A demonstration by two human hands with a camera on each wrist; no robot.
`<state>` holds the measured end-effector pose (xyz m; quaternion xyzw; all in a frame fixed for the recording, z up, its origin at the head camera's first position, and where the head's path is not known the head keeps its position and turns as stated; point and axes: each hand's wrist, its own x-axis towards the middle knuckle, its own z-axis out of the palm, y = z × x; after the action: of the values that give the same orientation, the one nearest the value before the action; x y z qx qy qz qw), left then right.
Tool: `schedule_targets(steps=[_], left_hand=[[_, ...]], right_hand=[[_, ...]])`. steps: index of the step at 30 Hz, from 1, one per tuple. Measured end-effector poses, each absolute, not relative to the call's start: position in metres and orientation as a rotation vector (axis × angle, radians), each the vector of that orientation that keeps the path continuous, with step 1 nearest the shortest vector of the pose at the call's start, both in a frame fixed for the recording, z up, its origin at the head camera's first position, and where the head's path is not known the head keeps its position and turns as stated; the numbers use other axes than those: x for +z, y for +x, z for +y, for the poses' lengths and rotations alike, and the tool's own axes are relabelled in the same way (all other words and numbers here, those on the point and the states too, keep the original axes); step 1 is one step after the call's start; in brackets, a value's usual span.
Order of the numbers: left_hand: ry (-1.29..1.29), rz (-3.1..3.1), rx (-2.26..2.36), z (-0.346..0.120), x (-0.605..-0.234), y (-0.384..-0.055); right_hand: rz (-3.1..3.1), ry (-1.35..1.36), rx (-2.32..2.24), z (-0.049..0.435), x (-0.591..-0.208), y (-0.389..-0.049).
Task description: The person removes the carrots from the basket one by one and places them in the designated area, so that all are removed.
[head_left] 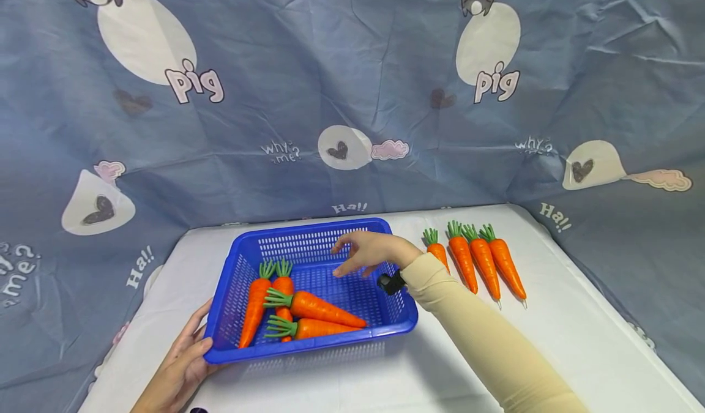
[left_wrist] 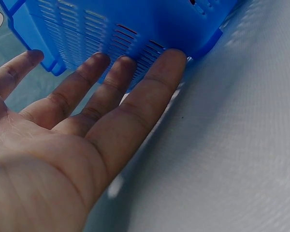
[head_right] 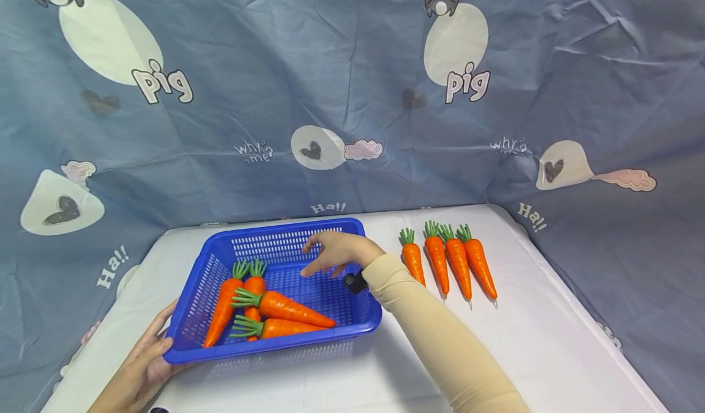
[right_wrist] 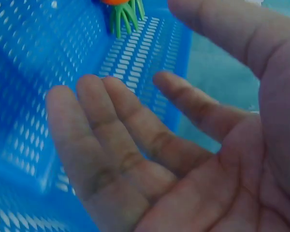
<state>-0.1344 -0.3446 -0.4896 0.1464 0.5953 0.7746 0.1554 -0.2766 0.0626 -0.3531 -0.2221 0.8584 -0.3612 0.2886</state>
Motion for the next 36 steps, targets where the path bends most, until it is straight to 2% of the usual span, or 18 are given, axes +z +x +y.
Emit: schedule_targets(steps=[10,18,29,36], left_hand=[[0.402,1.711,2.216,-0.344,-0.492,-0.135],[0.524,1.613,2.236,-0.347,-0.491,-0.134],[0.577,1.599,2.233,-0.345,-0.489,-0.136],[0.513,1.609,2.229,-0.347,-0.490,-0.137]], right_hand=[[2.054,-0.618,-0.943,0.031,-0.378,-0.275],[1.948,-0.624,-0.904,0.014,-0.396,-0.277],[1.883,-0.593,-0.930,0.012,-0.404,-0.280],[1.877,-0.590,-0.973,0.012,-0.409,-0.282]])
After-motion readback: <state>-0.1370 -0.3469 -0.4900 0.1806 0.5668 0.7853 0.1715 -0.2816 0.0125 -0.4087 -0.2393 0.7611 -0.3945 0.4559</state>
